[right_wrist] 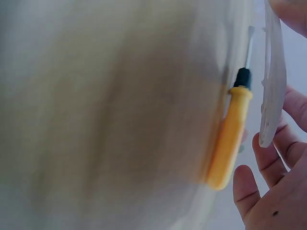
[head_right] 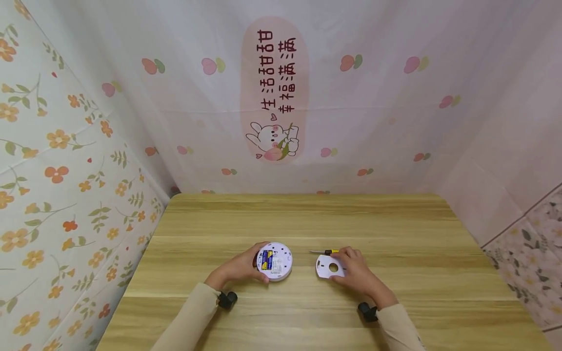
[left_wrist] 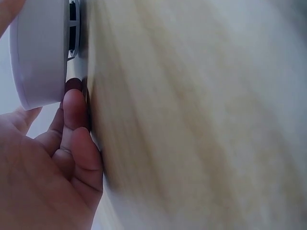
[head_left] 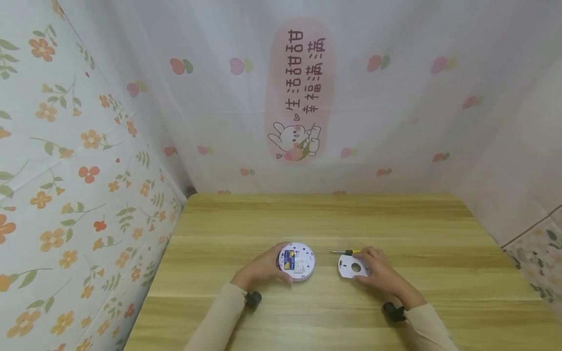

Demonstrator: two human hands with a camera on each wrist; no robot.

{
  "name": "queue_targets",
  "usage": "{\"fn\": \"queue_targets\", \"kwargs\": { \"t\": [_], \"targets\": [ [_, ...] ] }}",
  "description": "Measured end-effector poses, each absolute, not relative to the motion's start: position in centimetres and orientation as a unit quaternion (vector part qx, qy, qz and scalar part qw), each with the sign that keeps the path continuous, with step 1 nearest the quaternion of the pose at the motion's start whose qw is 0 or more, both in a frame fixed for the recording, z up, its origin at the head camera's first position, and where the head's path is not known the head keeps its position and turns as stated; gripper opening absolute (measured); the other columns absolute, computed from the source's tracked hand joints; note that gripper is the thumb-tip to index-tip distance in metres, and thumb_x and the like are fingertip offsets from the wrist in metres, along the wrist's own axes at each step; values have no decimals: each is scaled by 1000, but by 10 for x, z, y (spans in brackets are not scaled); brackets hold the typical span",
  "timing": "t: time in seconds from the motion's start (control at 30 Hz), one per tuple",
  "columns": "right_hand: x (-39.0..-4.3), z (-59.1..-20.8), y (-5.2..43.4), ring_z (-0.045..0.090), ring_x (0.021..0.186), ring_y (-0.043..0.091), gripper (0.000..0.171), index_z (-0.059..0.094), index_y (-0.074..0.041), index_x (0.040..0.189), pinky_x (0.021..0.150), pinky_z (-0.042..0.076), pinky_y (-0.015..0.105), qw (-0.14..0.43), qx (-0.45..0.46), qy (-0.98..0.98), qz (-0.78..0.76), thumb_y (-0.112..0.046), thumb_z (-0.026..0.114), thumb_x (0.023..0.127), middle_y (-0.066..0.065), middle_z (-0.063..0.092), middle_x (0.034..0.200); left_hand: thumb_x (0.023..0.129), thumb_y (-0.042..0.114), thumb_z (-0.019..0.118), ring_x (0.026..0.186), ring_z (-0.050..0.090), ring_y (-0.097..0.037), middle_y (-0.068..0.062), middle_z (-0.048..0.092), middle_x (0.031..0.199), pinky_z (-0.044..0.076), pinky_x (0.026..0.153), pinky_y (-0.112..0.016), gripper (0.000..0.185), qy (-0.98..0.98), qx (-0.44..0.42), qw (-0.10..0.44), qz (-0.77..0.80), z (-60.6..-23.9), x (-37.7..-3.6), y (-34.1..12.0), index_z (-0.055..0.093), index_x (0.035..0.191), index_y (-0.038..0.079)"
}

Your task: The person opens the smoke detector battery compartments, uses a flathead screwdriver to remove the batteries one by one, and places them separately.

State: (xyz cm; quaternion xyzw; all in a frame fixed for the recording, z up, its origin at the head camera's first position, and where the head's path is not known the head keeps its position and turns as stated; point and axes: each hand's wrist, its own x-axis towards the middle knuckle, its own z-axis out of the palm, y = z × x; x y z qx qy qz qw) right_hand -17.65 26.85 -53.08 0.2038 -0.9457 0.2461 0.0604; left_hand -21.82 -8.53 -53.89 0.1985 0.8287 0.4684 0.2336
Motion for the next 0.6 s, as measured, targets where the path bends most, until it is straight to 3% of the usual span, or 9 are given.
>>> {"fn": "queue_targets", "kwargs": {
  "t": [0.33,0.6],
  "targets": [
    [-170,-540,284,44,97,20,55,64,-7,119,81,35,35,13,181,-958,223,-31,82,73,1,53,103,65,30,89,138,38,-32,-9,41,150,27,115,-55,108,825,193,235,476,-539,-219,-84,26,152,17],
    [-170,-539,289,45,102,26,57,62,-7,122,82,35,39,-22,164,-961,221,-28,82,74,6,53,108,65,29,89,139,38,-30,-8,41,150,26,116,-53,108,825,188,238,477,-538,-219,-84,27,152,19]
  ]
}}
